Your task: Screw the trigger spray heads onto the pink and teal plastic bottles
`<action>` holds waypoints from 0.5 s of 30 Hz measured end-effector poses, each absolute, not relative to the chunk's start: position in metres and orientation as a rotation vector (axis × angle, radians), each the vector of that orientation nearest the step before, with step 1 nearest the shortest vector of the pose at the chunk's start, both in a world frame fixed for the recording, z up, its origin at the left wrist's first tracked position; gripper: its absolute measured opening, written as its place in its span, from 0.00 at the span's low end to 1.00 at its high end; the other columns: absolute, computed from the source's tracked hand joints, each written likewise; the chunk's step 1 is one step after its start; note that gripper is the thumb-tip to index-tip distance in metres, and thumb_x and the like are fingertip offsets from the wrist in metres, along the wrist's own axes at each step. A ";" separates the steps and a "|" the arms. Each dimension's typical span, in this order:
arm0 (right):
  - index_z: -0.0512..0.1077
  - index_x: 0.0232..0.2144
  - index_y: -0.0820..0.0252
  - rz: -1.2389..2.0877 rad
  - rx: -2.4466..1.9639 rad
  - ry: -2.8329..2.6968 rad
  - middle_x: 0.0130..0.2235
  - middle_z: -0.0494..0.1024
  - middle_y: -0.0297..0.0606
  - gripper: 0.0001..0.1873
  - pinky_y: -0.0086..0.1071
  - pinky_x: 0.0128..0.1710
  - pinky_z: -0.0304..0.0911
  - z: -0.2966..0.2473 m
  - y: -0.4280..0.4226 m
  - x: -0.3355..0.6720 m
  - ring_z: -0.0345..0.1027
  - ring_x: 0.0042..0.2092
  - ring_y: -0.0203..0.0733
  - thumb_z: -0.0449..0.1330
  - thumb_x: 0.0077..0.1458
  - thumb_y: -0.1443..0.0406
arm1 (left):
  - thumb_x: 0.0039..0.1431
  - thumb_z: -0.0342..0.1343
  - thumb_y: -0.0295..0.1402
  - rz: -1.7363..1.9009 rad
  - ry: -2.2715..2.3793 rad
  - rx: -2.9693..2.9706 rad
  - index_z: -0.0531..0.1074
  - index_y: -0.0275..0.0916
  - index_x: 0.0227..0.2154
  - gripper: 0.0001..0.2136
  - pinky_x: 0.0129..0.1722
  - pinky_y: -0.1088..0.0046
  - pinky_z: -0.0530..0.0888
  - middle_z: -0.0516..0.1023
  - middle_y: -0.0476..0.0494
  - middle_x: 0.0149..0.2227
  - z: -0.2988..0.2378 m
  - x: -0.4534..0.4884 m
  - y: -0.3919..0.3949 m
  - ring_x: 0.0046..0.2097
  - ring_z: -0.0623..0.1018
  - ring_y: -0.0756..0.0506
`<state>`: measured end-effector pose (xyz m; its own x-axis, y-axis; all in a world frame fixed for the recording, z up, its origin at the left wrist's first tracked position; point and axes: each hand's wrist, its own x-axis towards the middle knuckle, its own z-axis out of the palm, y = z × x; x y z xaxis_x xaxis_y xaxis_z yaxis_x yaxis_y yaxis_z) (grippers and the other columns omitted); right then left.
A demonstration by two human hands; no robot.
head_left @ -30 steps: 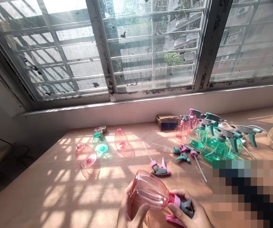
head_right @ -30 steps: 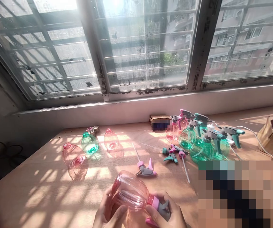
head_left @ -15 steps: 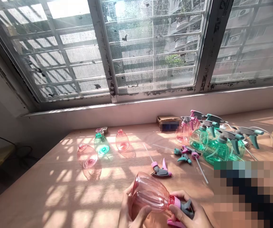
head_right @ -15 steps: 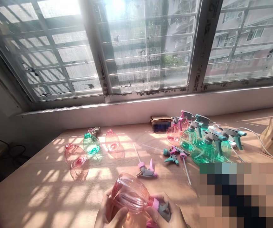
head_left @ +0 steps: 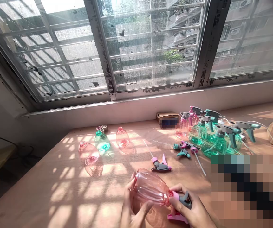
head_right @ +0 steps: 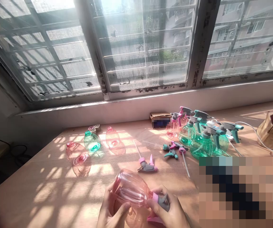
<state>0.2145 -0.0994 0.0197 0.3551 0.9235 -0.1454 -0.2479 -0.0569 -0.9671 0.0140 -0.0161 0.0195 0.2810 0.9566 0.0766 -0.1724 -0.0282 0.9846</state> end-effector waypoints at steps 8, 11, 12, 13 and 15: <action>0.79 0.36 0.58 1.116 -1.164 -0.716 0.26 0.84 0.34 0.25 0.38 0.31 0.83 0.027 -0.103 0.219 0.78 0.28 0.42 0.78 0.54 0.45 | 0.53 0.78 0.48 1.057 0.809 1.290 0.68 0.48 0.71 0.43 0.75 0.45 0.65 0.74 0.32 0.71 0.023 0.016 -0.019 0.76 0.67 0.24; 0.79 0.36 0.58 1.077 -1.203 -0.700 0.24 0.82 0.31 0.26 0.38 0.30 0.84 0.031 -0.105 0.213 0.78 0.27 0.43 0.80 0.51 0.45 | 0.58 0.74 0.52 1.088 0.800 1.255 0.67 0.47 0.71 0.41 0.73 0.44 0.67 0.76 0.31 0.69 0.024 0.014 -0.019 0.73 0.72 0.24; 0.79 0.36 0.58 1.077 -1.198 -0.702 0.24 0.82 0.31 0.26 0.37 0.30 0.84 0.032 -0.105 0.212 0.78 0.27 0.42 0.81 0.50 0.45 | 0.60 0.73 0.52 1.094 0.830 1.255 0.68 0.47 0.70 0.39 0.73 0.43 0.67 0.77 0.32 0.68 0.025 0.014 -0.019 0.72 0.72 0.25; 0.79 0.36 0.58 1.077 -1.188 -0.702 0.24 0.83 0.32 0.26 0.36 0.30 0.83 0.033 -0.105 0.212 0.78 0.27 0.42 0.80 0.51 0.46 | 0.61 0.72 0.52 1.093 0.856 1.265 0.70 0.47 0.68 0.36 0.74 0.43 0.67 0.77 0.32 0.68 0.027 0.013 -0.019 0.72 0.72 0.25; 0.79 0.35 0.58 1.069 -1.157 -0.706 0.24 0.83 0.33 0.25 0.34 0.29 0.81 0.032 -0.104 0.214 0.77 0.26 0.40 0.79 0.53 0.45 | 0.61 0.72 0.50 1.090 0.878 1.312 0.75 0.47 0.66 0.32 0.75 0.44 0.66 0.78 0.33 0.67 0.034 0.012 -0.019 0.74 0.70 0.25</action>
